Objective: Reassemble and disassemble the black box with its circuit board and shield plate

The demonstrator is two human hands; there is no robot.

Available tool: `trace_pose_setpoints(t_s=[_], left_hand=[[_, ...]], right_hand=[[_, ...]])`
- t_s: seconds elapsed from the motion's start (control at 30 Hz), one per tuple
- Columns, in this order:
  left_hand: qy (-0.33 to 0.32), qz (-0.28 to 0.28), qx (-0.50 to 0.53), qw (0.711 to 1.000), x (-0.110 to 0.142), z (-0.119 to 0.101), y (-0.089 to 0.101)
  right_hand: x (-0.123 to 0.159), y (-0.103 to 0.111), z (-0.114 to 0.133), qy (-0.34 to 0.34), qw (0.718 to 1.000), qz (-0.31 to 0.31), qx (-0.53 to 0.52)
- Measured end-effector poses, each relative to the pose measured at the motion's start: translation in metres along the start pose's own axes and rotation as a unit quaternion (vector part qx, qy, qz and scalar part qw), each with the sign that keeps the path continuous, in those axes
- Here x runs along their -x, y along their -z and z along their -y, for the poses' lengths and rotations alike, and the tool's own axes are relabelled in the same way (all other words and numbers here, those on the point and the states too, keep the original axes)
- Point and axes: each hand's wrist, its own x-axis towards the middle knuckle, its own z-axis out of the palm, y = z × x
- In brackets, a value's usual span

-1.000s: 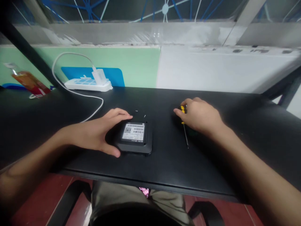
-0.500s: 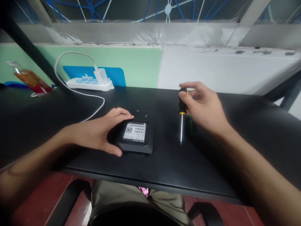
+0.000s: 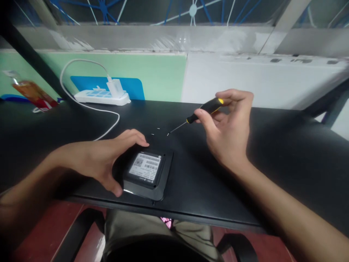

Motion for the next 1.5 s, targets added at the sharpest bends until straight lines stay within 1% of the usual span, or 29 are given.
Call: trace_pose_setpoints(t_s=[0.07, 0.2, 0.33, 0.5, 0.67, 0.8, 0.93, 1.1, 1.27, 1.4, 1.5], left_hand=[[0.001, 0.008, -0.001, 1.000, 0.000, 0.000, 0.000], [0.006, 0.014, 0.002, 1.000, -0.002, 0.000, 0.001], [0.005, 0.008, 0.004, 1.000, -0.003, 0.000, 0.001], [0.009, 0.007, 0.002, 1.000, -0.003, 0.000, 0.001], [0.005, 0.001, -0.002, 1.000, -0.003, 0.000, 0.001], [0.012, -0.013, -0.005, 1.000, -0.004, 0.001, 0.000], [0.007, -0.032, -0.010, 0.999, -0.004, 0.003, -0.001], [0.003, -0.048, -0.017, 0.999, -0.005, 0.007, -0.004], [0.018, -0.047, -0.015, 0.999, -0.006, 0.008, -0.005], [0.016, -0.046, -0.013, 0.999, -0.007, 0.007, -0.004], [0.013, -0.049, -0.015, 0.999, -0.007, 0.006, -0.004]], right_hand=[[0.002, -0.001, -0.005, 0.012, 1.000, 0.011, 0.003], [0.003, -0.003, -0.010, 0.019, 1.000, 0.011, 0.012], [0.003, -0.004, -0.012, 0.018, 1.000, 0.011, 0.015], [0.005, -0.005, -0.011, -0.010, 1.000, 0.019, 0.014], [0.005, -0.006, -0.008, 0.009, 1.000, 0.015, -0.009], [0.002, -0.004, -0.009, 0.008, 1.000, -0.003, -0.019], [-0.001, 0.003, -0.015, 0.007, 0.999, -0.027, -0.021], [-0.004, 0.011, -0.023, -0.016, 0.999, -0.041, -0.027], [-0.001, 0.009, -0.014, -0.002, 0.996, -0.038, -0.080], [0.001, 0.006, -0.005, -0.020, 0.996, -0.020, -0.088], [0.002, 0.005, -0.003, -0.038, 0.997, -0.012, -0.072]])
